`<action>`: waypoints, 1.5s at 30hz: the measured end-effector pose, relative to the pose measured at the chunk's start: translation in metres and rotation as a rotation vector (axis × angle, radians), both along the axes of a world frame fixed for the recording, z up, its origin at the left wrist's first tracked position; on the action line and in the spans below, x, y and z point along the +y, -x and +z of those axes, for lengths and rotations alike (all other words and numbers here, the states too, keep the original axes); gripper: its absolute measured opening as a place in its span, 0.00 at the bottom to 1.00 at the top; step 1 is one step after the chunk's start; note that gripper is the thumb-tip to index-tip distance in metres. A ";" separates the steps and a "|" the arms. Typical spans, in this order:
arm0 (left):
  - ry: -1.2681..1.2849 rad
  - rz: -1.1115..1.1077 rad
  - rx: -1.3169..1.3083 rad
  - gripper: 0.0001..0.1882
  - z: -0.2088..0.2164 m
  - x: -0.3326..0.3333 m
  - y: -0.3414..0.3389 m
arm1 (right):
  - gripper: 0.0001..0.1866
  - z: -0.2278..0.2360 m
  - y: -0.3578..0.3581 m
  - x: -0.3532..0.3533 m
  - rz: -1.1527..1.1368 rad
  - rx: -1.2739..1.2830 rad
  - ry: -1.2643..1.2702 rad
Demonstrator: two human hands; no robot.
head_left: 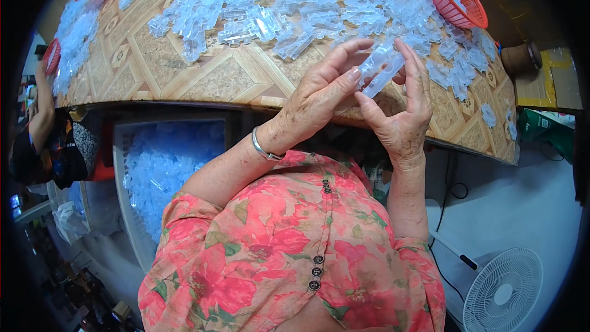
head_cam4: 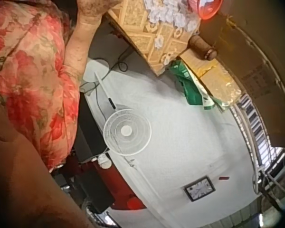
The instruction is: The person repeatedly picks up small transparent plastic components from a table, snaps them together by hand, and places the assembled units into a red basket. The process is continuous and repetitive throughout the clip.
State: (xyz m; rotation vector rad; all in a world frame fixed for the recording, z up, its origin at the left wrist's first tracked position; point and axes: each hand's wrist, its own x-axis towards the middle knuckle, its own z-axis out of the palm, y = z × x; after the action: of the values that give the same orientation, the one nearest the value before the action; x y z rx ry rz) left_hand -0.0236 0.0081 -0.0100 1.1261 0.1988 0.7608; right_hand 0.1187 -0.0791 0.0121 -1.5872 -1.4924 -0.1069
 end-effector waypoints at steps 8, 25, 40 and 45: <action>-0.009 -0.137 0.011 0.27 0.009 -0.005 0.002 | 0.45 0.002 -0.002 -0.017 -0.007 0.100 0.118; -0.223 -0.086 0.124 0.27 0.004 -0.006 0.004 | 0.44 -0.006 -0.005 -0.021 0.013 0.063 0.051; -0.175 -0.083 0.135 0.26 0.006 -0.006 0.004 | 0.44 -0.016 -0.006 -0.018 0.010 -0.006 -0.002; -0.149 -0.044 0.118 0.25 0.003 -0.008 0.002 | 0.44 -0.015 -0.002 -0.017 0.005 0.024 0.005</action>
State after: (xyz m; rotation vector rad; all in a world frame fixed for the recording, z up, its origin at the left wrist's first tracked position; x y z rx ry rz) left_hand -0.0258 0.0004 -0.0067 1.3138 0.2189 0.6792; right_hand 0.1210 -0.0965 -0.0030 -1.5839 -1.4787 -0.0809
